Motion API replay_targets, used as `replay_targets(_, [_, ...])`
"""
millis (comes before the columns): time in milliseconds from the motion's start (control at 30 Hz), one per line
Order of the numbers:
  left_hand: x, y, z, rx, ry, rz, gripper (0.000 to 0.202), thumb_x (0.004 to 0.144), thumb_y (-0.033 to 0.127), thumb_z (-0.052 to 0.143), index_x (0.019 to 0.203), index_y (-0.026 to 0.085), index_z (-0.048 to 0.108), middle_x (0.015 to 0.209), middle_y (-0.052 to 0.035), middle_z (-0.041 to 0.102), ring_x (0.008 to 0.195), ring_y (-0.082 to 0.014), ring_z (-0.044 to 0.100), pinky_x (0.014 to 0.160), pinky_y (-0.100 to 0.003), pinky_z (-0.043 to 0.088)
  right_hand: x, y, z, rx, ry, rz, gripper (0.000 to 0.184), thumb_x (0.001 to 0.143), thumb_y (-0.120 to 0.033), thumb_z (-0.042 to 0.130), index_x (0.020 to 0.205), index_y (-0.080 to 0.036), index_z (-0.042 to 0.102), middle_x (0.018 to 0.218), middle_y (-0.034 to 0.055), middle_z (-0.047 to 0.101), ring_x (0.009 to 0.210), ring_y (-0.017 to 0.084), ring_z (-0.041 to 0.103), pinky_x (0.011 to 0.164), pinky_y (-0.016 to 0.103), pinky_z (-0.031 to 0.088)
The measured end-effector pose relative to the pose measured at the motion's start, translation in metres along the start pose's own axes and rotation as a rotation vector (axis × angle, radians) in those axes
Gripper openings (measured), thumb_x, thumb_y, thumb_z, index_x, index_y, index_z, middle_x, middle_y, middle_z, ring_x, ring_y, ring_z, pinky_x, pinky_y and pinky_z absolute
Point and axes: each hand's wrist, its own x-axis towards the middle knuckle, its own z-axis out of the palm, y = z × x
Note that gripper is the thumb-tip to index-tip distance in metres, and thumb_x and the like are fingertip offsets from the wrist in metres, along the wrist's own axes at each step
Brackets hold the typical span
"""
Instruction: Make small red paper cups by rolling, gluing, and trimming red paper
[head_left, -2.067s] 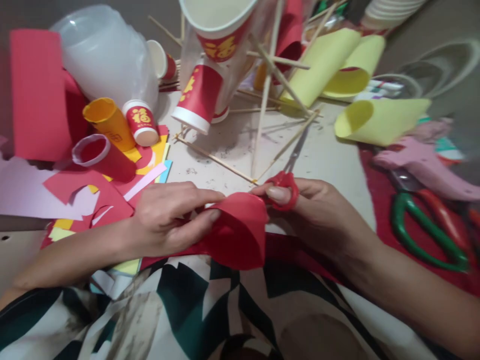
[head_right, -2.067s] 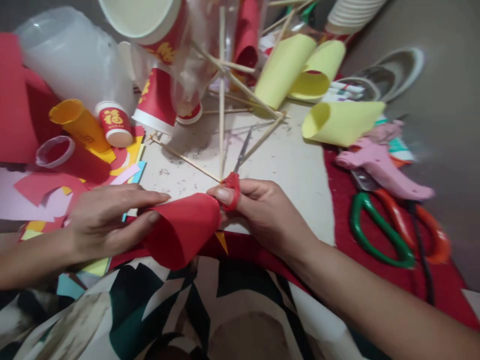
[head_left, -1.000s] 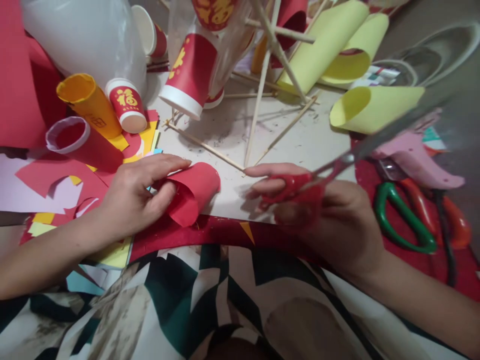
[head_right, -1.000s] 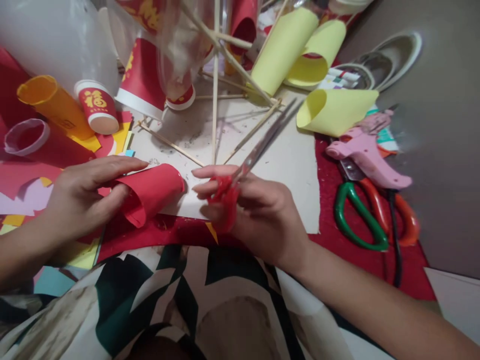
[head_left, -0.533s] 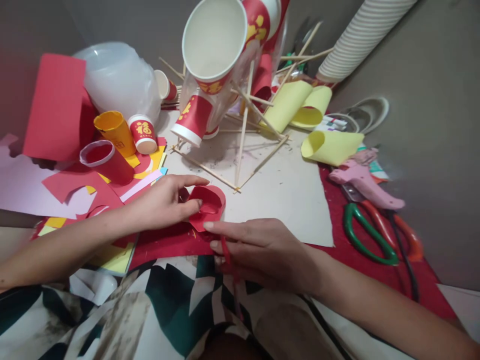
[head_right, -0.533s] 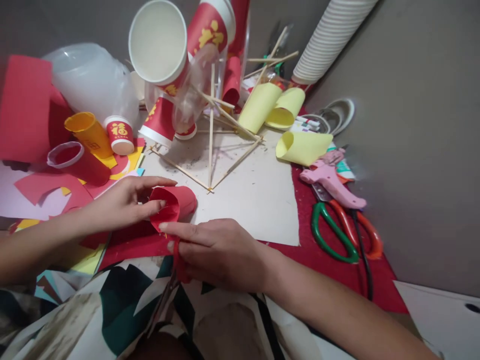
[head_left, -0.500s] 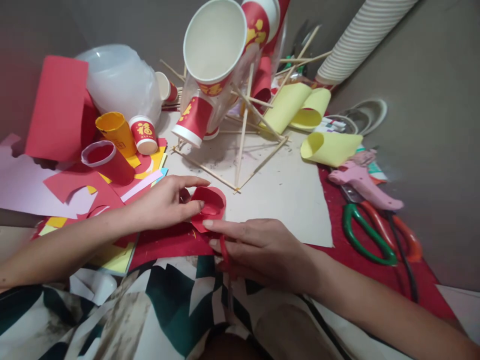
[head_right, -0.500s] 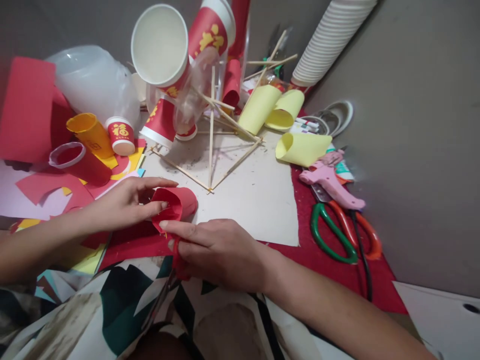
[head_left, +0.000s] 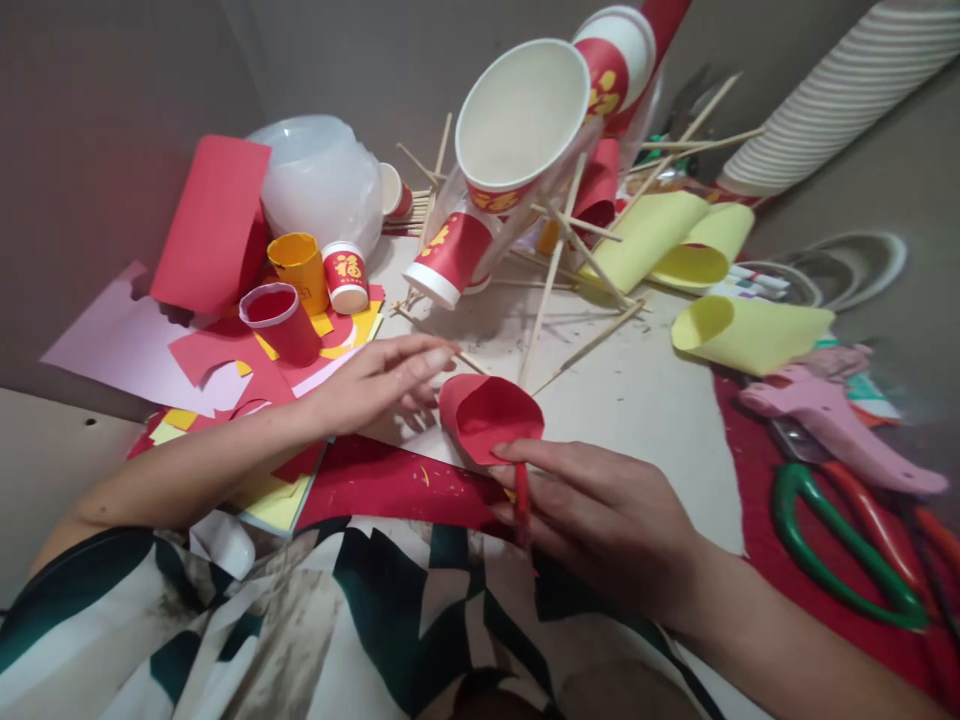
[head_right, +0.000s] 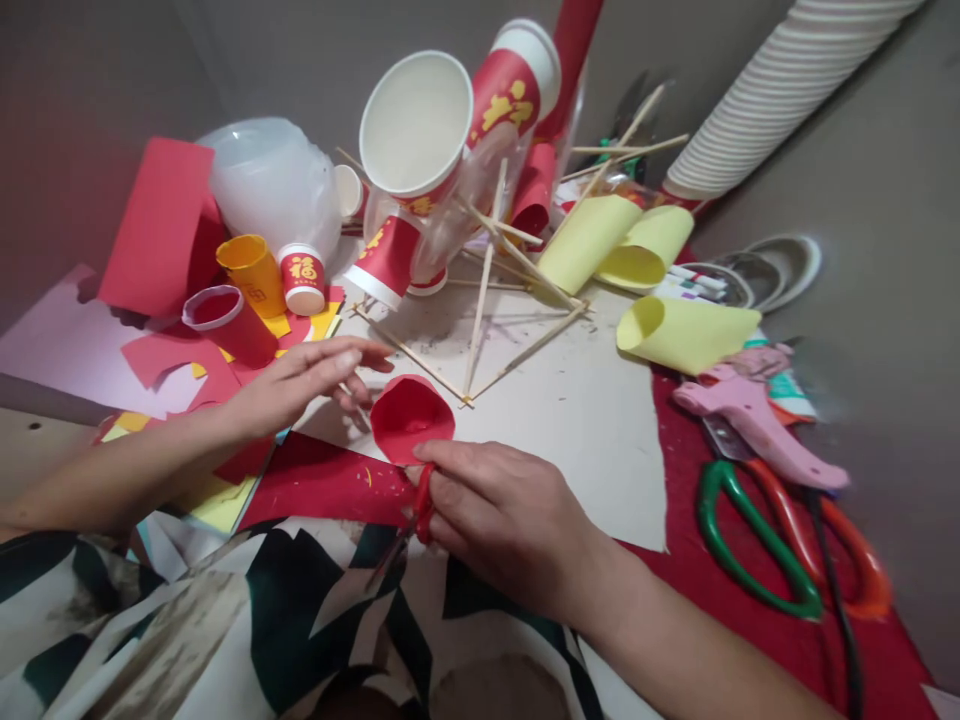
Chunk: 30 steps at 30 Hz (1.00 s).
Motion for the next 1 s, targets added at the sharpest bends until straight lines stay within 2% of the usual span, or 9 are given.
replay_targets(67, [0.007,-0.01,-0.003,-0.167,0.156,-0.003,0.053,0.081,0.058,0.073,0.111,0.015,0.068,0.105,-0.0093,0.07,0.081,-0.0153,0.066,0.069,-0.027,0.055,0.0,0.001,0.0,0.017,0.023,0.015,0.01,0.095,-0.022,0.064,0.102,-0.016,0.069,0.104,0.0147,0.078,0.085,0.024,0.076,0.073,0.033,0.062])
replay_targets(133, [0.012,-0.02,-0.002,-0.309,0.233,-0.084,0.043,0.082,0.049,0.076,0.106,0.014,0.068,0.104,-0.01,0.071,0.083,-0.0145,0.067,0.073,-0.027,0.057,0.001,0.0,-0.001,0.043,0.031,0.024,0.014,0.094,-0.023,0.065,0.106,-0.016,0.068,0.105,0.0149,0.078,0.088,0.024,0.076,0.073,0.034,0.062])
replay_targets(233, [0.014,-0.03,0.006,-0.458,0.162,-0.206,0.028,0.086,0.038,0.074,0.099,0.013,0.07,0.087,-0.0052,0.071,0.077,-0.0102,0.066,0.072,-0.02,0.055,0.004,-0.001,-0.002,0.069,0.03,0.032,0.014,0.093,-0.024,0.065,0.105,-0.017,0.068,0.105,0.0142,0.078,0.087,0.024,0.076,0.074,0.034,0.062])
replay_targets(367, [0.011,-0.033,0.015,-0.552,0.021,-0.225,0.024,0.083,0.036,0.079,0.084,0.014,0.071,0.073,0.0012,0.067,0.066,-0.0062,0.062,0.064,-0.014,0.052,0.008,-0.002,-0.002,0.099,0.032,0.019,0.012,0.095,-0.026,0.062,0.103,-0.018,0.068,0.104,0.0096,0.079,0.084,0.019,0.075,0.073,0.029,0.06])
replay_targets(533, [0.006,-0.03,0.017,-0.627,0.067,-0.354,0.016,0.085,0.025,0.076,0.079,0.014,0.067,0.067,0.0028,0.065,0.054,-0.0066,0.059,0.051,-0.014,0.052,0.01,-0.003,0.0,0.163,-0.016,0.046,0.006,0.095,-0.024,0.064,0.096,-0.019,0.067,0.106,0.0072,0.079,0.087,0.016,0.074,0.077,0.026,0.058])
replay_targets(633, [0.003,-0.027,0.019,-0.688,0.095,-0.417,0.011,0.094,0.025,0.065,0.09,0.015,0.067,0.083,-0.0022,0.073,0.068,-0.0114,0.069,0.058,-0.021,0.06,0.011,-0.003,0.001,0.178,-0.044,0.076,0.004,0.092,-0.02,0.065,0.095,-0.019,0.067,0.105,0.0073,0.079,0.087,0.017,0.075,0.077,0.027,0.059])
replay_targets(733, [0.003,-0.026,0.022,-0.771,0.057,-0.461,0.025,0.102,0.034,0.052,0.097,0.015,0.066,0.094,-0.0074,0.076,0.077,-0.0139,0.073,0.069,-0.024,0.062,0.011,-0.004,0.002,0.209,-0.048,0.112,0.009,0.091,-0.019,0.066,0.1,-0.017,0.068,0.103,0.0076,0.08,0.082,0.017,0.075,0.073,0.028,0.059])
replay_targets(900, [0.003,-0.029,0.024,-0.832,-0.007,-0.519,0.032,0.105,0.033,0.043,0.097,0.013,0.067,0.092,-0.0114,0.077,0.077,-0.0163,0.074,0.076,-0.028,0.06,0.007,-0.006,0.006,0.344,-0.03,0.212,0.019,0.091,-0.018,0.066,0.109,-0.021,0.069,0.099,0.005,0.081,0.079,0.017,0.075,0.069,0.027,0.06])
replay_targets(1000, [0.002,-0.032,0.024,-0.853,-0.034,-0.52,0.034,0.106,0.032,0.041,0.099,0.011,0.068,0.089,-0.0116,0.076,0.077,-0.0171,0.073,0.08,-0.03,0.059,0.003,-0.008,0.01,0.422,-0.007,0.217,0.029,0.089,-0.022,0.072,0.117,-0.025,0.067,0.099,0.005,0.08,0.076,0.018,0.074,0.066,0.028,0.06])
